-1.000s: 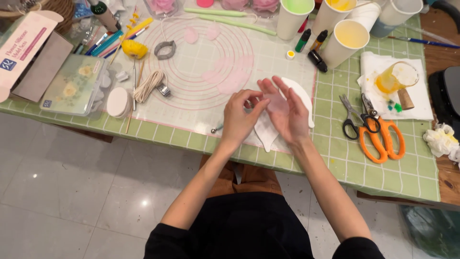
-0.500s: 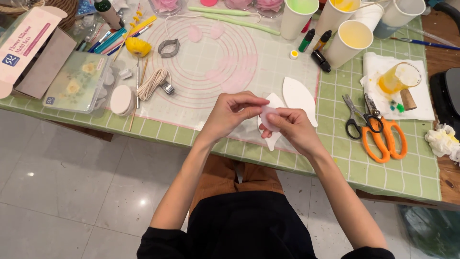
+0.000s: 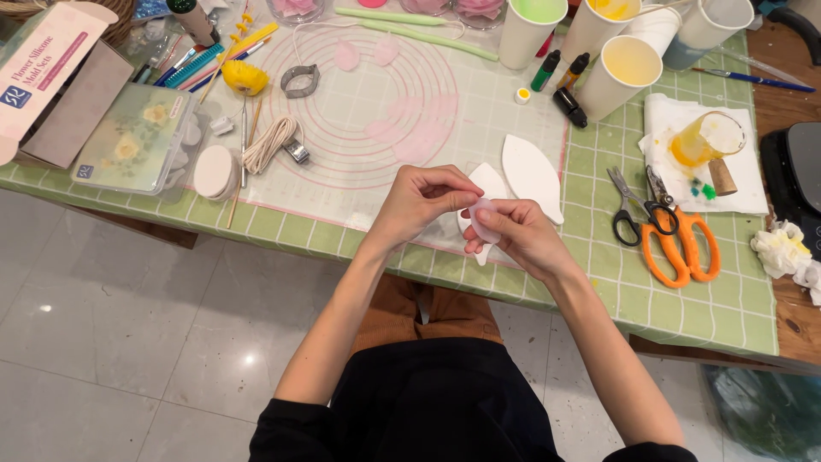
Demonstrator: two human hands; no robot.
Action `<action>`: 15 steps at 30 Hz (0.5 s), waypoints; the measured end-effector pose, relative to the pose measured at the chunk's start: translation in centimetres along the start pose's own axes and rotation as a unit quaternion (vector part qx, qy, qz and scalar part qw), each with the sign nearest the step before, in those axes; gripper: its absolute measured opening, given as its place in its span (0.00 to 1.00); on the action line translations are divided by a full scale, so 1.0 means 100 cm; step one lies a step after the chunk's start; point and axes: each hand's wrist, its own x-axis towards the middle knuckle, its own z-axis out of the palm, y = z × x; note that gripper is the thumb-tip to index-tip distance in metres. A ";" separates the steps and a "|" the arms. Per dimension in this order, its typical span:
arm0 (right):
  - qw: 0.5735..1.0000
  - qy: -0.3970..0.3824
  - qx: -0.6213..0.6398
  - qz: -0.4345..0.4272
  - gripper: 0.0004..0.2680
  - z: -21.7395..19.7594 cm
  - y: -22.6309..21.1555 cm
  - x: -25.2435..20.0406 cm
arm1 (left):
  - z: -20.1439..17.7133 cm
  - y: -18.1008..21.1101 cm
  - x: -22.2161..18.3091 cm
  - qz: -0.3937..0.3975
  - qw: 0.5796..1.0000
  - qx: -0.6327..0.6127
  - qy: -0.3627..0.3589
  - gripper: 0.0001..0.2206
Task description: Shape and thin the edges of wax candle petals using a ball tool and a mold.
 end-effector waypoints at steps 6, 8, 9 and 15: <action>1.000 0.022 0.005 -0.003 0.13 0.006 0.000 -0.004 | 0.007 -0.009 0.001 0.005 0.999 -0.045 0.011 0.04; 1.000 0.024 0.003 -0.008 0.13 0.005 -0.001 -0.005 | 0.008 -0.005 0.002 -0.010 0.996 -0.083 0.012 0.06; 1.000 0.026 -0.001 -0.014 0.13 0.004 -0.001 -0.006 | 0.008 -0.002 0.002 -0.024 0.992 -0.119 0.014 0.08; 0.999 0.039 -0.001 -0.008 0.13 0.008 -0.003 -0.008 | 0.005 -0.012 0.005 -0.003 0.997 -0.079 0.014 0.04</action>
